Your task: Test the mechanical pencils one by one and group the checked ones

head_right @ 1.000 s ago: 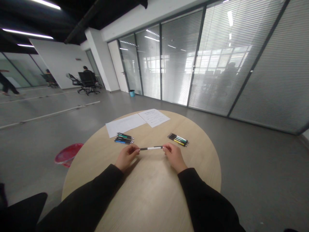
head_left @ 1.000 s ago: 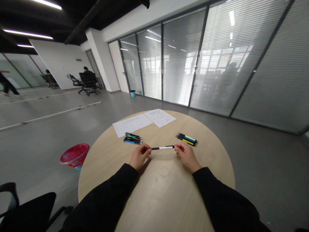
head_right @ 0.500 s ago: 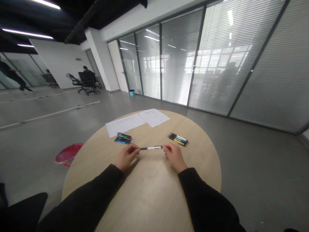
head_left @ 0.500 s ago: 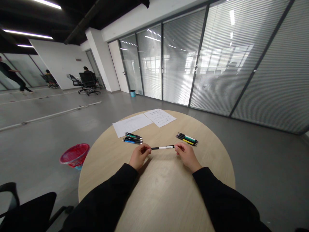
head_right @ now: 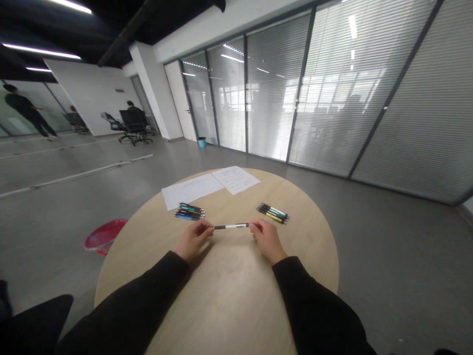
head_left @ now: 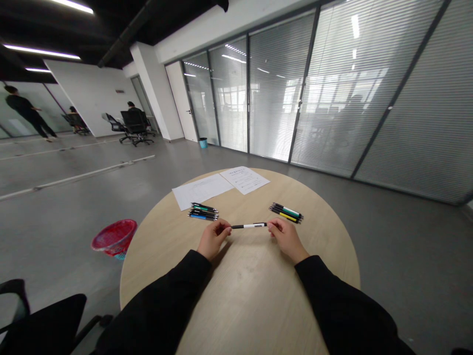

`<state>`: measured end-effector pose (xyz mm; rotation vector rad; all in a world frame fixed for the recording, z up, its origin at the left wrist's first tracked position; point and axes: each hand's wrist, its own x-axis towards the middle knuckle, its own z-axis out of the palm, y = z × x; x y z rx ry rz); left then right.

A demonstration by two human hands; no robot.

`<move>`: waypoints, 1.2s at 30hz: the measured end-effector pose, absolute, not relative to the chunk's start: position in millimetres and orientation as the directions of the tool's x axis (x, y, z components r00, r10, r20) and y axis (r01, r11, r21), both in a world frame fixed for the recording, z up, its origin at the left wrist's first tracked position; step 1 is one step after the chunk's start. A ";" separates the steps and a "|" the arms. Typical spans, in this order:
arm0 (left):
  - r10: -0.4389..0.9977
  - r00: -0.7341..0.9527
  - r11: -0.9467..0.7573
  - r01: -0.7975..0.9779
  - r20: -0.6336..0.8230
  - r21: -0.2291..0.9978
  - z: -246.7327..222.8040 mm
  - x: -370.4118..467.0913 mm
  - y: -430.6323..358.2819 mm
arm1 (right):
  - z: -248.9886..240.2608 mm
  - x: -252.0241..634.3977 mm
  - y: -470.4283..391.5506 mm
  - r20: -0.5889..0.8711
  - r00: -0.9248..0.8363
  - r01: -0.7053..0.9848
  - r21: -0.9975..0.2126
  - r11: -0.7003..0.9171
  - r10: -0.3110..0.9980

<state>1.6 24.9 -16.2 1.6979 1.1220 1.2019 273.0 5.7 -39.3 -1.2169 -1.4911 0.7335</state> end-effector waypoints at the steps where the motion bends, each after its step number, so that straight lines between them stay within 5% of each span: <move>1: 0.940 0.173 -0.327 0.228 0.293 0.917 -16.2 1.5 25.0 | -39.0 272.8 5.7 0.326 0.041 0.310 -0.903 0.298 0.945; 36: 0.940 0.174 -0.328 0.228 0.293 0.917 -10.6 2.5 22.2 | -27.9 272.1 -1.0 0.389 -0.005 0.470 -0.812 0.345 0.921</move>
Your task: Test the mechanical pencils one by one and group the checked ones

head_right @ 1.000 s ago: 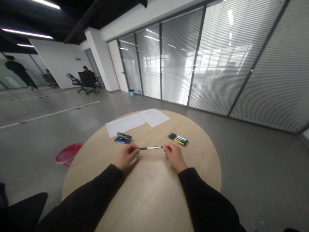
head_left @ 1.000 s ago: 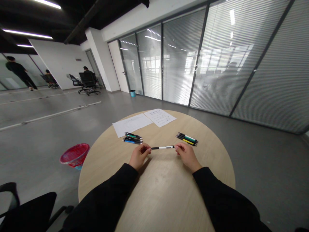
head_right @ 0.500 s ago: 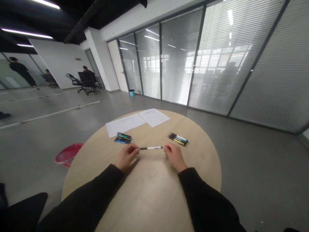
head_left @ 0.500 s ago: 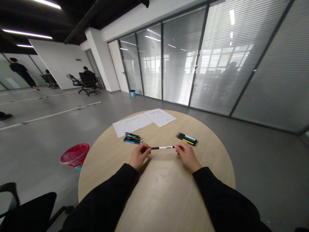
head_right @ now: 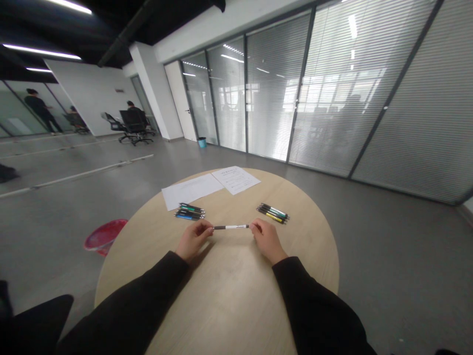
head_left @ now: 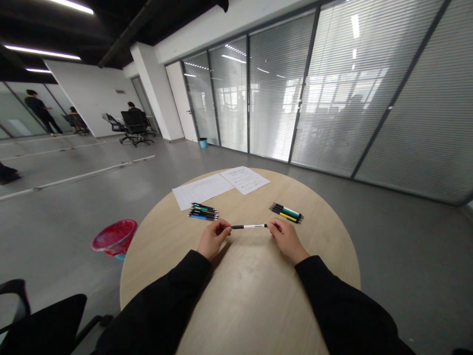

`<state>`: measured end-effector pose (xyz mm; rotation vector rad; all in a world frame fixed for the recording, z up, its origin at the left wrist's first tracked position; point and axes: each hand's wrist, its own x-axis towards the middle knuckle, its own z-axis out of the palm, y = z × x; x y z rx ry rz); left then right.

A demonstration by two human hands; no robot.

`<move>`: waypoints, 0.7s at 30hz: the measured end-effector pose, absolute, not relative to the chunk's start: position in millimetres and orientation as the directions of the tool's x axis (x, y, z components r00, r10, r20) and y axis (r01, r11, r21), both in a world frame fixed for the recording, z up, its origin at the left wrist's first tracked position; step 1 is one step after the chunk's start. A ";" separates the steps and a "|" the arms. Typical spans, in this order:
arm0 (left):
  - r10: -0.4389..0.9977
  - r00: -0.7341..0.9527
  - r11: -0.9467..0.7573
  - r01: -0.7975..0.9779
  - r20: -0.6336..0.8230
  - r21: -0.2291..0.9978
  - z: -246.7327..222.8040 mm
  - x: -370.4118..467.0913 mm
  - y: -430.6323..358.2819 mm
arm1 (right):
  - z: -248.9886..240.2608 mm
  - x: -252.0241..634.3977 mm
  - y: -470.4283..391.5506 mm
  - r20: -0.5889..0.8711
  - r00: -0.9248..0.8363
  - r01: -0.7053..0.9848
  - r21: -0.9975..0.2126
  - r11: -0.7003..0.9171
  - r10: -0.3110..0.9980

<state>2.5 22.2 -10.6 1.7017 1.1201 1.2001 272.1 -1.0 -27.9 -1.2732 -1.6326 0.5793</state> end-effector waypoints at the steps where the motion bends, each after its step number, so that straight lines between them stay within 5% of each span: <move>1: 0.940 0.175 -0.327 0.225 0.293 0.918 -11.0 2.3 22.4 | -27.8 272.1 -1.0 0.389 -0.006 0.471 -0.812 0.345 0.921; 21: 0.939 0.179 -0.329 0.229 0.292 0.916 -14.0 1.6 24.8 | -27.9 272.1 -0.3 0.378 -0.033 0.475 -0.809 0.347 0.925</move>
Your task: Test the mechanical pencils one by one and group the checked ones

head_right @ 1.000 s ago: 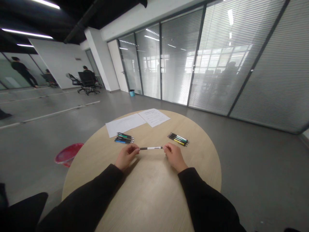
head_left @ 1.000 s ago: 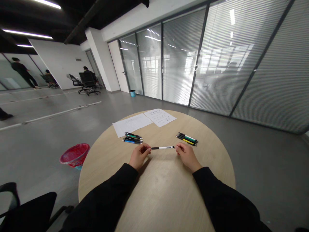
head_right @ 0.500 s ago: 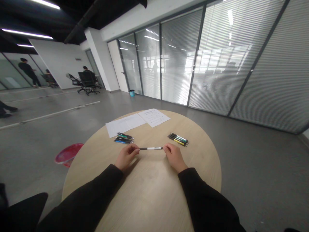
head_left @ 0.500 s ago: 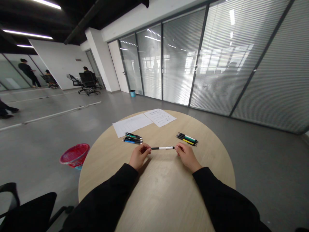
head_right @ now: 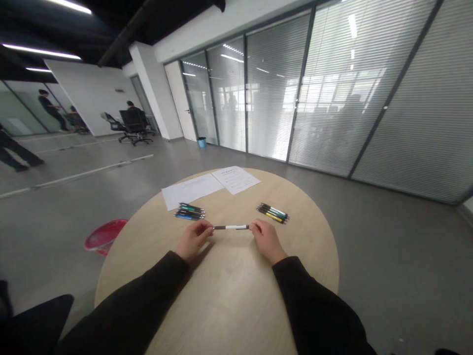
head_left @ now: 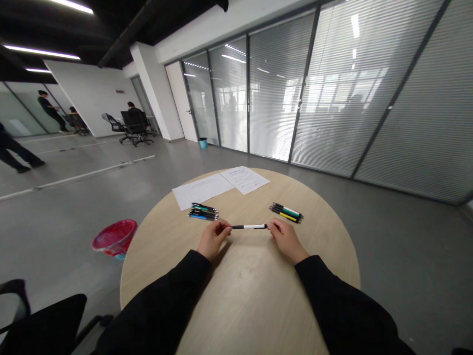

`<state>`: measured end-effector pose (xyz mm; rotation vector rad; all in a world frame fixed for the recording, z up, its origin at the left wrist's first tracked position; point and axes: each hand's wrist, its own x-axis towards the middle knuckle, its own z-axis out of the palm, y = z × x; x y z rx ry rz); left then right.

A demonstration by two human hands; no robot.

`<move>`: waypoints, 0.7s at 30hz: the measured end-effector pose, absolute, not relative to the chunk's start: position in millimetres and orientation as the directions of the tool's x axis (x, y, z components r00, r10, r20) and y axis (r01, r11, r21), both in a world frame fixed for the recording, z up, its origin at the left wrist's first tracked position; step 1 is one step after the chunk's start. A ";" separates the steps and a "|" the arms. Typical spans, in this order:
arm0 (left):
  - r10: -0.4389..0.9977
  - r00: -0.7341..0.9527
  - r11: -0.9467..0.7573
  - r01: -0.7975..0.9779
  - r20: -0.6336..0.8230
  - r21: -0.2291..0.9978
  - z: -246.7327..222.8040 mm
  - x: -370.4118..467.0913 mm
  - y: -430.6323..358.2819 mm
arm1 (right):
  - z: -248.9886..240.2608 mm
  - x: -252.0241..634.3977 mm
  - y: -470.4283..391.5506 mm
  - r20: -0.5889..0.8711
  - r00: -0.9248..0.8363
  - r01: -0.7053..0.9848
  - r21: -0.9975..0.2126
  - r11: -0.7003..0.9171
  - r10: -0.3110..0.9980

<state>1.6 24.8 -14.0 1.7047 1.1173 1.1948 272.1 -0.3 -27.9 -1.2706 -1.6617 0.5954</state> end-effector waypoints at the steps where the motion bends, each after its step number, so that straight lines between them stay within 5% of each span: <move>1: 0.940 0.178 -0.328 0.228 0.292 0.917 -14.2 1.5 24.9 | -27.9 272.1 -0.2 0.376 -0.033 0.474 -0.810 0.346 0.926; 21: 0.941 0.181 -0.324 0.236 0.286 0.916 -11.0 3.1 21.9 | -32.2 271.1 -0.1 0.344 -0.019 0.444 -0.839 0.316 0.939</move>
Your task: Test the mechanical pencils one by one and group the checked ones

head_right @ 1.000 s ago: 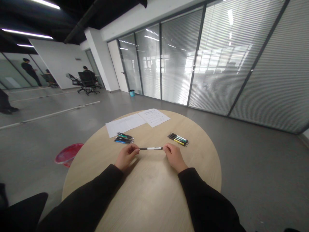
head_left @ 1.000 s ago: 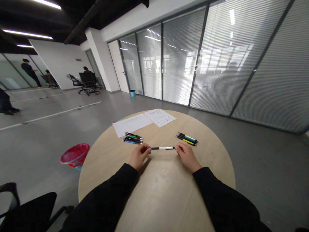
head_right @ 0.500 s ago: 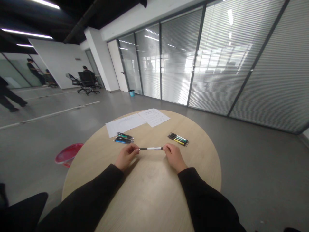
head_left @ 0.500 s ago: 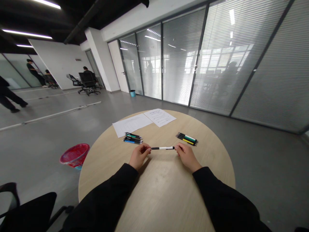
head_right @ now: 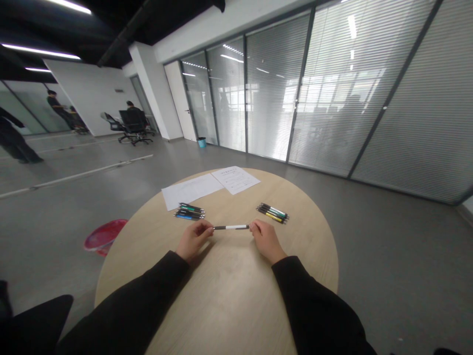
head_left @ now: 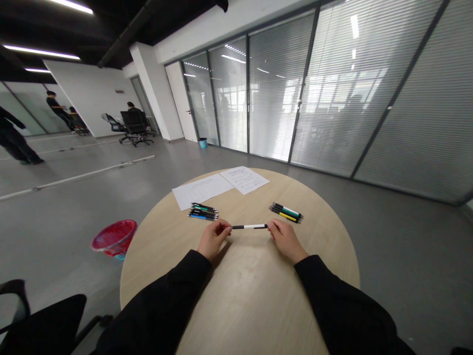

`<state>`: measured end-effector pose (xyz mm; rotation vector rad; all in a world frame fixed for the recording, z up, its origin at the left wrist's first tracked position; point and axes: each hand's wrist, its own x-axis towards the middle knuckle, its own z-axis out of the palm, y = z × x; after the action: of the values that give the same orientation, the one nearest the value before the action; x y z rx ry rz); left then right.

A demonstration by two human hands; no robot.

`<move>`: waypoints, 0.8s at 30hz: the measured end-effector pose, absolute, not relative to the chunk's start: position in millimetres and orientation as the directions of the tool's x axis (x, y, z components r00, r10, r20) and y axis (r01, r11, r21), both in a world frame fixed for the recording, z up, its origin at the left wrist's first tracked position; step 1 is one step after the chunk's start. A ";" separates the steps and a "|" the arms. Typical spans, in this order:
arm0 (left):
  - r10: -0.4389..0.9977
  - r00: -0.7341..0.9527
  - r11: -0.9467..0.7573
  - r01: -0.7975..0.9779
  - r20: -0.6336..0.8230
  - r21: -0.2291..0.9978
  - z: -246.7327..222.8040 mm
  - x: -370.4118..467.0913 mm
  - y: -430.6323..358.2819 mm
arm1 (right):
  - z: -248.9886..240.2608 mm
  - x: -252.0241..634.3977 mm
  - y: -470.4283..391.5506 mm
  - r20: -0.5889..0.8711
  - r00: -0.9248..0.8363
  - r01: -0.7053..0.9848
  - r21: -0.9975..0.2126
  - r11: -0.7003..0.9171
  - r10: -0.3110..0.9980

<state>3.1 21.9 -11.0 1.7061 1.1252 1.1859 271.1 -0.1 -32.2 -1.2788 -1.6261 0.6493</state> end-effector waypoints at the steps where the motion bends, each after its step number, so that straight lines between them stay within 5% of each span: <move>1: 0.942 0.178 -0.320 0.235 0.284 0.918 -10.7 3.3 21.7 | -32.6 271.1 0.0 0.342 -0.020 0.444 -0.839 0.315 0.940; 24: 0.934 0.189 -0.344 0.245 0.303 0.906 -11.5 2.3 22.7 | -33.3 270.2 -0.1 0.308 -0.019 0.397 -0.871 0.290 0.951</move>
<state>2.3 22.7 -11.5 1.7328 1.1189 1.1893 270.2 -0.1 -33.3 -1.2697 -1.5935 0.7207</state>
